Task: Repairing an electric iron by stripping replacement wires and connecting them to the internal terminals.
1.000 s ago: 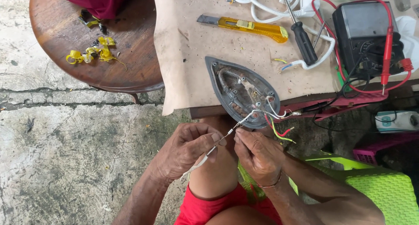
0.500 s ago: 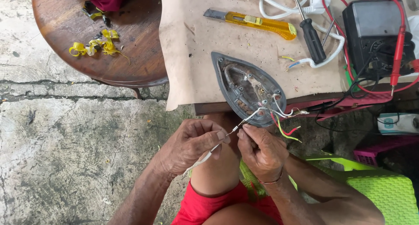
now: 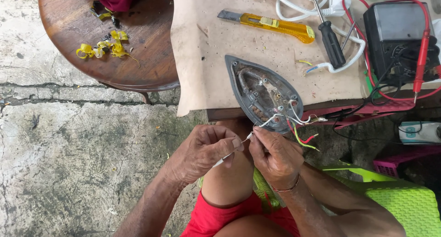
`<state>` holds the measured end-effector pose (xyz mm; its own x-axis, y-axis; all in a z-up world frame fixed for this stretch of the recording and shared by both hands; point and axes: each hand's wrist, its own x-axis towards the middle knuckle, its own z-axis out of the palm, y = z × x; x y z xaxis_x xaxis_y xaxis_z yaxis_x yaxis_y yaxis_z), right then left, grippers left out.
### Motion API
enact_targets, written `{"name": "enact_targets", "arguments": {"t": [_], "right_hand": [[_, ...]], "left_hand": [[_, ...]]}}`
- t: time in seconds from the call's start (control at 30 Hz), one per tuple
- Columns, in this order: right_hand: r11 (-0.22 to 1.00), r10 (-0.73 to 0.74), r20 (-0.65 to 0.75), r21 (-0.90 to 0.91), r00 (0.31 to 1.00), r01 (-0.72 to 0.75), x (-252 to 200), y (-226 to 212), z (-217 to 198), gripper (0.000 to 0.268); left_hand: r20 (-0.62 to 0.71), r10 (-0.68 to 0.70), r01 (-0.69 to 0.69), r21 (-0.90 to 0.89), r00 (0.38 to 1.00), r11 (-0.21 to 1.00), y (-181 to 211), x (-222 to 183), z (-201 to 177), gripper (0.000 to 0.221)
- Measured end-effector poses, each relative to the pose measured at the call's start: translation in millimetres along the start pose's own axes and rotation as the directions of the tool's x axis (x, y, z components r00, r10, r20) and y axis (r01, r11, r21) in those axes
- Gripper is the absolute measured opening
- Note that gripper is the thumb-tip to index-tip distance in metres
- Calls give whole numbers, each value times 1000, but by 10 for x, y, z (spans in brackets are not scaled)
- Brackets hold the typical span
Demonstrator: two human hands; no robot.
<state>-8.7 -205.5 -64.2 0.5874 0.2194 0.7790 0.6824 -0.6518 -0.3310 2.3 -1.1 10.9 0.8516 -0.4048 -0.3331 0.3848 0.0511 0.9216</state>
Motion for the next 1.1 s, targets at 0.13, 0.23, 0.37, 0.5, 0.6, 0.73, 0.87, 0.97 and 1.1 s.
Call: {"name": "enact_targets", "arguments": {"t": [0.13,0.23,0.37,0.5,0.6,0.73,0.87,0.97,1.1], "right_hand": [[999,-41,21,-25,999,41,101,-26,-44,21],[993,-93,96,-67,991,99,159,-26,-106,21],[971,-157,203,-146,967,188,246,-44,-195,26],[937,-157,307,-253,939,239,334,-73,-283,20],[912,-114,355,-334,928,240,367,-79,-318,18],[918,-107,354,-323,929,229,314,-43,-311,18],[965,-63,276,-228,959,129,327,-34,-279,24],[995,98,191,-46,977,-91,145,-73,-305,28],[945,306,195,54,932,-322,93,-148,-357,22]], "left_hand": [[17,132,-133,37,991,990,-39,-14,5,25],[-83,78,-55,245,993,968,-18,-29,64,19],[-76,427,-258,697,901,669,-121,-31,140,14],[50,670,-286,926,741,247,-241,-23,158,13],[353,769,-337,922,532,-190,-190,5,105,28],[594,718,-337,802,363,-494,-74,42,-3,19],[432,772,-290,899,466,-328,-83,23,51,16],[141,773,-242,970,618,17,-191,-23,160,14],[-162,607,-162,882,778,443,-235,43,258,27]]}}
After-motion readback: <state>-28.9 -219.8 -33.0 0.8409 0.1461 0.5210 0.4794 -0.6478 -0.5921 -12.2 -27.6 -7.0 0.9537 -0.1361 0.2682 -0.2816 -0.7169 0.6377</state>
